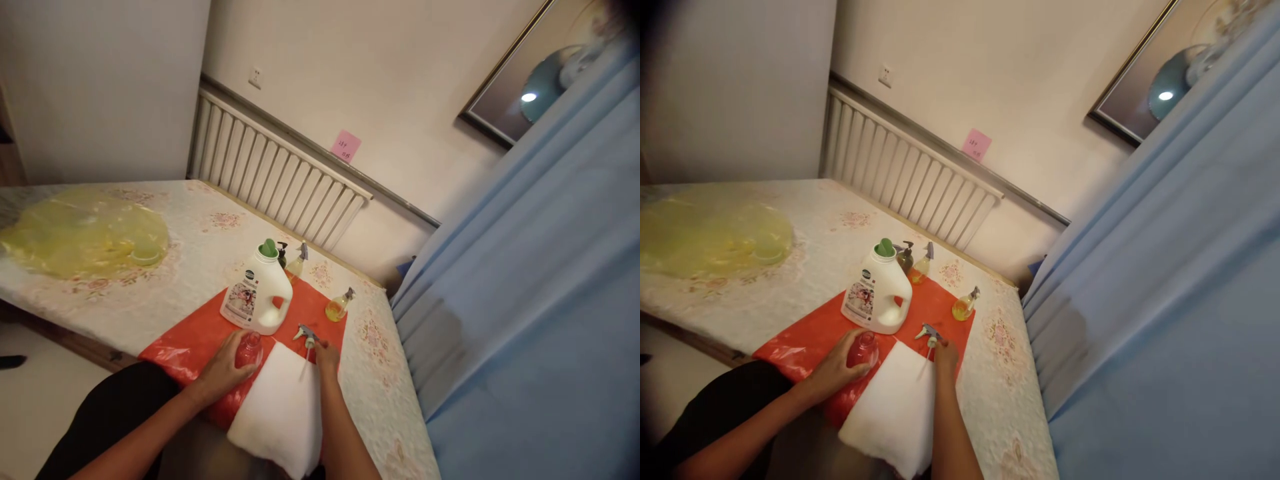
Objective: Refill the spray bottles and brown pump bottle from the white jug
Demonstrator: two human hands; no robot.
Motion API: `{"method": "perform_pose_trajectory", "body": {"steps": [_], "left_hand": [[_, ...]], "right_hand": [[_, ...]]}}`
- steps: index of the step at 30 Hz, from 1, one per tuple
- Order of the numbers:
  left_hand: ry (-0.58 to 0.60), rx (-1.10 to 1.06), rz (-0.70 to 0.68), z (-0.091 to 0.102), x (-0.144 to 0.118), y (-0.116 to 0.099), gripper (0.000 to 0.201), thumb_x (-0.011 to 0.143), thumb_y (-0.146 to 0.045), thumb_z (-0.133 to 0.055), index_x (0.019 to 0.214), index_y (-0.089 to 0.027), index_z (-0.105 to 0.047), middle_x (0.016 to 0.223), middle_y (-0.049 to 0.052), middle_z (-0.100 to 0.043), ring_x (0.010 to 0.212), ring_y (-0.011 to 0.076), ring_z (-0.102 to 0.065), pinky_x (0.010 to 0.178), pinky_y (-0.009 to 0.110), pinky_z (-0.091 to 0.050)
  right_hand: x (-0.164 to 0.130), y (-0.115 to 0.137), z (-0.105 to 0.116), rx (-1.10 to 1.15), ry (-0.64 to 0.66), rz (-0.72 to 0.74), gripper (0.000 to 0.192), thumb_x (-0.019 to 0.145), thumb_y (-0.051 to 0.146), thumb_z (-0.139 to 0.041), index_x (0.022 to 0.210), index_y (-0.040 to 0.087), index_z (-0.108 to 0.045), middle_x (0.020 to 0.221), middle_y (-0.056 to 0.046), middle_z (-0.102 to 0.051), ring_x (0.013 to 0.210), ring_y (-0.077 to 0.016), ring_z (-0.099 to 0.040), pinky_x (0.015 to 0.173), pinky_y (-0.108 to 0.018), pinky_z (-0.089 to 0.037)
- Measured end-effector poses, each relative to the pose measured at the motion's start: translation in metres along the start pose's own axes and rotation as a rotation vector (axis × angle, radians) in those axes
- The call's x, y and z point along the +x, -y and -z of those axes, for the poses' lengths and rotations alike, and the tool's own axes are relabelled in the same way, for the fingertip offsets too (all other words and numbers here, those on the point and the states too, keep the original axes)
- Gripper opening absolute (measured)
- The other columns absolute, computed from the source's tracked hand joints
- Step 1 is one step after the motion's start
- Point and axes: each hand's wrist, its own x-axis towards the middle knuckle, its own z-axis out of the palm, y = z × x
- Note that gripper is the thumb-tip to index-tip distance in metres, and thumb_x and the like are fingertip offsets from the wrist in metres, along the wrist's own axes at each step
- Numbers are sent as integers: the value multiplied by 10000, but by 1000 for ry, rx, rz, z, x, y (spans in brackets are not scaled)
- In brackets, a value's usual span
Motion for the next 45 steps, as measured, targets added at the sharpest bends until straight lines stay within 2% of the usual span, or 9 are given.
{"method": "perform_pose_trajectory", "body": {"steps": [5, 8, 10, 13, 16, 19, 29, 38, 45], "left_hand": [[-20, 23, -8, 0, 0, -1, 555, 722, -291, -661, 1241, -205, -483, 1297, 124, -584, 1258, 318, -539, 1089, 478, -420], [-27, 28, -18, 0, 0, 0, 557, 730, -302, -662, 1248, -205, -483, 1303, 117, -586, 1267, 314, -537, 1092, 460, -423], [-27, 28, -29, -1, 0, 2, 548, 735, -300, -657, 1246, -210, -482, 1299, 110, -589, 1269, 302, -539, 1102, 451, -416], [-28, 27, -40, -3, 1, 4, 566, 724, -274, -650, 1257, -213, -469, 1301, 106, -586, 1277, 292, -531, 1115, 455, -400], [-30, 31, -38, -4, 2, 8, 608, 710, -276, -657, 1279, -202, -456, 1317, 115, -575, 1280, 296, -528, 1121, 464, -393], [-31, 36, -34, -5, 3, 12, 623, 700, -293, -676, 1278, -202, -465, 1320, 120, -580, 1269, 302, -540, 1111, 468, -409], [-53, 12, -5, -6, 3, 19, 691, 670, -323, -718, 1298, -193, -463, 1340, 147, -593, 1266, 327, -559, 1096, 500, -430], [-41, 43, -11, -9, 6, 32, 725, 678, -335, -709, 1326, -186, -420, 1386, 162, -541, 1307, 328, -513, 1129, 514, -382], [-44, 51, -11, -10, 4, 31, 715, 687, -331, -704, 1329, -194, -420, 1380, 152, -548, 1300, 326, -522, 1118, 513, -397]], "right_hand": [[-25, -16, 8, -49, -44, 146, 209, 897, 332, -652, 806, 144, -651, 705, 30, -645, 576, -108, -591, 594, -258, -502], [-47, -29, 12, -59, -72, 229, 133, 805, 281, -650, 733, 171, -669, 603, 30, -637, 494, -132, -553, 551, -265, -453], [-61, -40, 14, -75, -97, 286, 105, 765, 256, -609, 740, 189, -686, 632, 1, -674, 531, -167, -573, 558, -277, -447], [-77, -55, 14, -115, -123, 365, 164, 772, 220, -539, 787, 199, -701, 735, -47, -718, 657, -210, -624, 638, -299, -466], [-85, -64, 13, -163, -128, 441, 222, 808, 198, -488, 844, 186, -707, 838, -87, -728, 775, -234, -652, 745, -322, -476], [-87, -68, 10, -212, -135, 497, 254, 842, 188, -455, 893, 176, -704, 879, -106, -718, 822, -249, -657, 784, -339, -473], [-89, -73, 6, -312, -185, 579, 270, 890, 134, -412, 916, 187, -675, 867, -81, -694, 797, -231, -659, 748, -315, -478], [-89, -75, 4, -355, -205, 607, 263, 907, 118, -413, 918, 194, -664, 856, -71, -684, 789, -227, -659, 736, -314, -477], [-88, -76, 3, -369, -215, 619, 260, 904, 106, -412, 917, 196, -655, 858, -67, -686, 784, -221, -662, 733, -309, -482]]}}
